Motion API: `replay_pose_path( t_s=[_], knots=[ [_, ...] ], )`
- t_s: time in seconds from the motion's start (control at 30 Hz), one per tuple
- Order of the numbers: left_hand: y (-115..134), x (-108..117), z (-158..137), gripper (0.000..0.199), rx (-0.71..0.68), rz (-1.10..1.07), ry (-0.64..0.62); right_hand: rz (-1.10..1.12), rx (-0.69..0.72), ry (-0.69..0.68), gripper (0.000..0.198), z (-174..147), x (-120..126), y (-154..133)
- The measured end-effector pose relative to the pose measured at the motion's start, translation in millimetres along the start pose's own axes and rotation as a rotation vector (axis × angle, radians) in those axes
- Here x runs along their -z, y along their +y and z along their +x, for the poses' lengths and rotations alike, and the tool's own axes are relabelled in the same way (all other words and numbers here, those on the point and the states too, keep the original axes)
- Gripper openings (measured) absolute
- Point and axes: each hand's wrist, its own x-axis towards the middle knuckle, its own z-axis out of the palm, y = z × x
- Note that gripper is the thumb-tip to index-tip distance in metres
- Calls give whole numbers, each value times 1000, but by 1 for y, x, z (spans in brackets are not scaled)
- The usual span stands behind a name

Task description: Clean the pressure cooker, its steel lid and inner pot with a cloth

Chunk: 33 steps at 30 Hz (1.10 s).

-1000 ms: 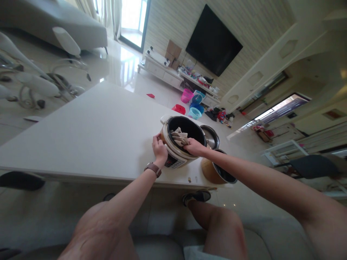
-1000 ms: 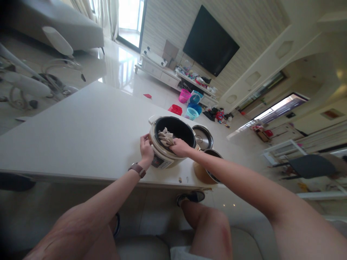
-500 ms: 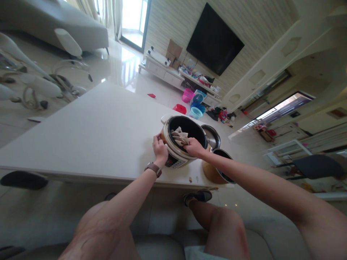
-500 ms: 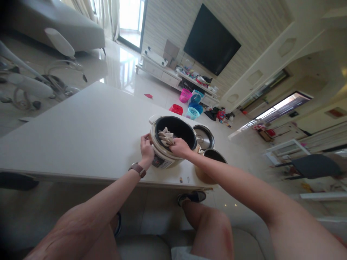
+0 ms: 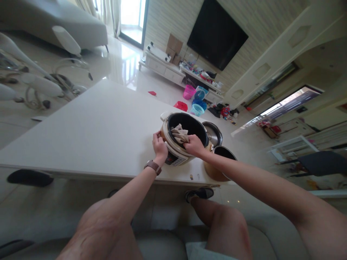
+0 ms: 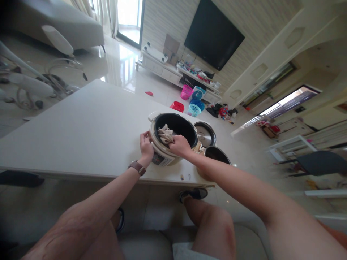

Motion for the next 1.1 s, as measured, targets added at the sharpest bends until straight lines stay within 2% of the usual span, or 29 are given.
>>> replay_pose_path(
  t_s=[0.4,0.73,1.1],
  knots=[
    [7,1,-1,29,7,-3,9,-40,16,19,27,-3,1,-4],
    [0,3,2,28,-16,-20,-16,-35,37,49,29,-6,1,-6],
    [15,1,-3,29,18,5,30,-13,23,69,27,-5,1,-8]
  ],
)
